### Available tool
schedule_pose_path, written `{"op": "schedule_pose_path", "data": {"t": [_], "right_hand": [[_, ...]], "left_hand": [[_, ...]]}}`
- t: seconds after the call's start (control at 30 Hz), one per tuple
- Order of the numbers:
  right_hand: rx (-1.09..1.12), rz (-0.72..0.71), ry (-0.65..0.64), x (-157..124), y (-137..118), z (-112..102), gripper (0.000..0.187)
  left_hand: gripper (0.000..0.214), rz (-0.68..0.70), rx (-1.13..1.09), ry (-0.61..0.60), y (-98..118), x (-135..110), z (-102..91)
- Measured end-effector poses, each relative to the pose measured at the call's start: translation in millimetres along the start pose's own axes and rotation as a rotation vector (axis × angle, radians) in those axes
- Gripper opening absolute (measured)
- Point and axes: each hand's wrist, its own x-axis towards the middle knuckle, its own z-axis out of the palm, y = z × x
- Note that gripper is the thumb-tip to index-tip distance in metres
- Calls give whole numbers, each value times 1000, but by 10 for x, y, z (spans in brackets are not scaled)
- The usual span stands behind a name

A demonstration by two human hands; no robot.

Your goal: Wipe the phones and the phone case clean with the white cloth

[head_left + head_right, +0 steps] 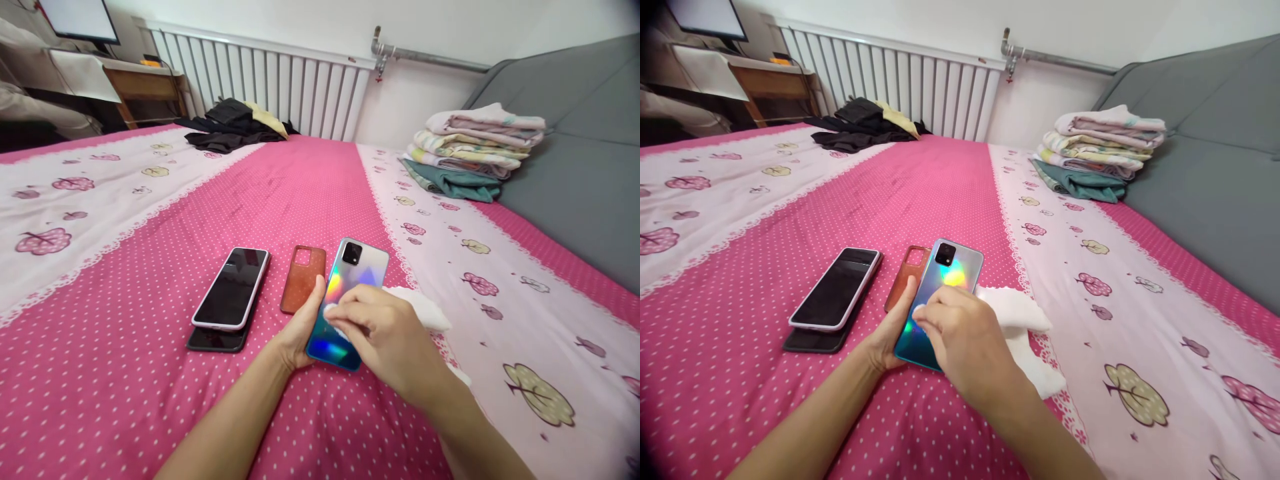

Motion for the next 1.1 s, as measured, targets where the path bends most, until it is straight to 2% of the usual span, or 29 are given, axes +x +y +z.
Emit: {"op": "schedule_pose_path", "data": {"t": [0.03,0.1,0.2,0.27,0.33,0.43,0.57,0.63,0.7,0.87,1.0,1.1], "right_hand": [[5,0,-25,-7,-5,0,13],[-1,3,17,-7,7,8,14],[-73,23,247,25,74,23,14],[-132,46,394,54,129,30,13],[-171,67,481,74,164,35,13],[-146,47,441,76,154,47,14],[-23,-2,168,41,64,83,15],[-3,-8,107,30,28,116,14],[1,-2,142,31,13,154,13],[-78,36,388,61,58,192,13],[-195,38,559,64,95,155,13],[-251,64,620,61,94,133,13]], "left_hand": [[74,-11,-5,-5,5,0,-6],[72,1,-31,10,5,2,-2],[69,32,-9,4,-13,9,30],[77,-6,71,-64,-31,15,49],[83,-35,126,-116,-46,22,55],[76,-14,92,-59,-54,32,37],[62,30,4,53,-29,31,-2],[63,28,6,56,-10,25,-10],[64,44,12,80,1,23,-5],[58,123,85,155,-57,40,38],[54,208,280,76,-145,61,60],[59,212,389,19,-178,70,55]]}}
